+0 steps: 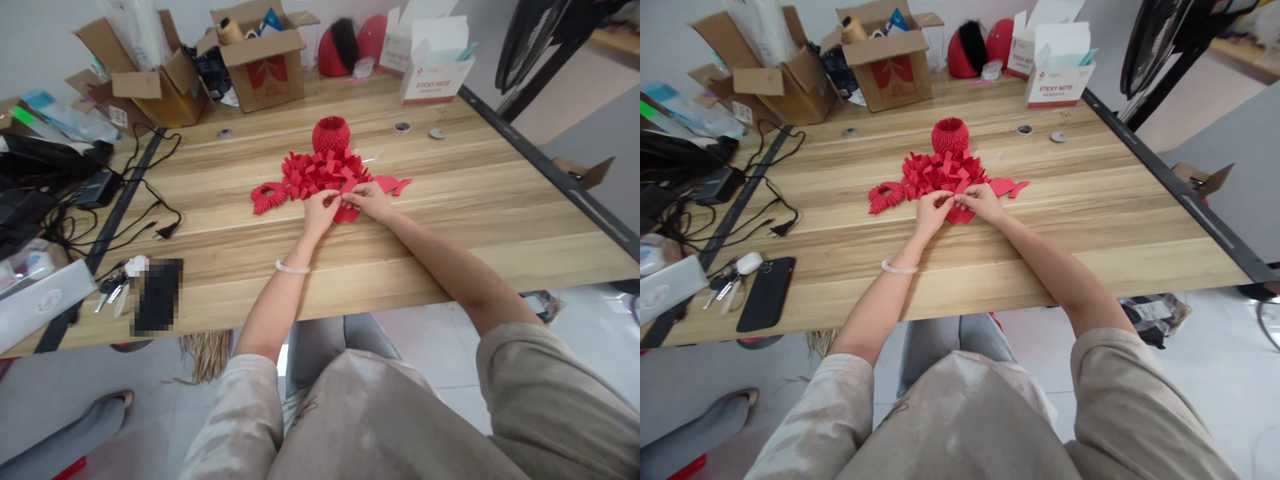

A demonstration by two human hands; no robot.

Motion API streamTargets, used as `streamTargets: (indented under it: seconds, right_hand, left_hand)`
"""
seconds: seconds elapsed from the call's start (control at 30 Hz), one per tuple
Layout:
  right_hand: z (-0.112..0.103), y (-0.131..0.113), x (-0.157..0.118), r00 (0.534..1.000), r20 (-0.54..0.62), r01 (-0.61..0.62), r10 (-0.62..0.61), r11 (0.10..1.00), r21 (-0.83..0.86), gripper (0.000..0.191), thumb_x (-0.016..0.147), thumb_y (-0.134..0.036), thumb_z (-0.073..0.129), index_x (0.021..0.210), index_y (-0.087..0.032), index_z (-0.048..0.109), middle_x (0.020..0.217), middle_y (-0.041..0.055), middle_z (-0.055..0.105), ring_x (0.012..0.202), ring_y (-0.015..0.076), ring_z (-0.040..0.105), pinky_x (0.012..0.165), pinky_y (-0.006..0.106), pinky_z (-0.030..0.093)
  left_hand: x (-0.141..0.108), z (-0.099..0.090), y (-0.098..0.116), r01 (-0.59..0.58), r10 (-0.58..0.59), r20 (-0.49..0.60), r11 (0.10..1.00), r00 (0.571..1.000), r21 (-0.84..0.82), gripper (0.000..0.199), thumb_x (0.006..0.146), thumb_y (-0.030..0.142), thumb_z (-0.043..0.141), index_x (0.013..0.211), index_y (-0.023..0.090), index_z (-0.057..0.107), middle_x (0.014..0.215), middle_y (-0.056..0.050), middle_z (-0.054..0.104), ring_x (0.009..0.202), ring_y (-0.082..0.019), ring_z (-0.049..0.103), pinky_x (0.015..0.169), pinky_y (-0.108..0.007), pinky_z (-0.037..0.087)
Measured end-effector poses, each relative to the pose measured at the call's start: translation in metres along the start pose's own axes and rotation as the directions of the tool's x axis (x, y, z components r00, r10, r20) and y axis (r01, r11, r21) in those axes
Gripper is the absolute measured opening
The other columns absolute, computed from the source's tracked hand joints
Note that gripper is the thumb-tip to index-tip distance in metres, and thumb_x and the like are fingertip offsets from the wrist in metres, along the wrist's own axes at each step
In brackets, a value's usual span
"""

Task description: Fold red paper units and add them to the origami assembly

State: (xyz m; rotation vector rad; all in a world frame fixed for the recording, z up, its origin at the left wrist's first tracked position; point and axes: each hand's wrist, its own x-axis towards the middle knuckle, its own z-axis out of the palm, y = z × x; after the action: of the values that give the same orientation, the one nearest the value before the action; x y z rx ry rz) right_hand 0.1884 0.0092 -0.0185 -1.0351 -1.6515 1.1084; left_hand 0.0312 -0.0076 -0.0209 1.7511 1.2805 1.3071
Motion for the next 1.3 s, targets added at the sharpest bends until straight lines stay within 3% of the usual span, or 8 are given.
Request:
streamTargets:
  seconds: [0.37,0.63,1.3]
  right_hand:
    - [0.0015,-0.0022,0.0016,0.998,-0.047,-0.027,0.03,0.997,0.075,0.04,0.063,-0.053,0.07,0.06,-0.015,0.058,0.053,0.0011,0.06,0.049,0.0083,0.053,0.049,0.02,0.043]
    - [0.0032,-0.0053,-0.0005,0.998,-0.054,-0.02,0.026,0.995,0.099,0.04,0.067,-0.054,0.067,0.064,-0.014,0.061,0.059,0.0028,0.063,0.052,0.0076,0.053,0.05,0.019,0.044]
    - [0.0029,-0.0006,0.0013,0.998,-0.053,-0.026,0.03,0.996,0.085,0.034,0.069,-0.048,0.068,0.07,-0.015,0.062,0.064,0.0032,0.064,0.055,0.0088,0.055,0.055,0.021,0.046]
  left_hand:
    - [-0.0021,-0.0003,0.003,-0.071,0.069,0.116,0.997,0.991,0.018,0.021,0.078,0.023,0.058,0.09,0.011,0.07,0.086,-0.009,0.072,0.077,-0.016,0.064,0.075,-0.027,0.05]
    - [-0.0007,-0.0019,0.0035,-0.037,0.034,0.028,0.994,0.999,0.107,0.023,0.083,0.023,0.049,0.081,0.013,0.07,0.076,-0.006,0.071,0.068,-0.015,0.061,0.069,-0.026,0.048]
    - [-0.0009,-0.0026,0.0028,-0.021,0.02,0.016,0.996,1.0,0.085,0.025,0.083,0.027,0.05,0.083,0.014,0.071,0.077,-0.005,0.071,0.07,-0.015,0.062,0.07,-0.026,0.049]
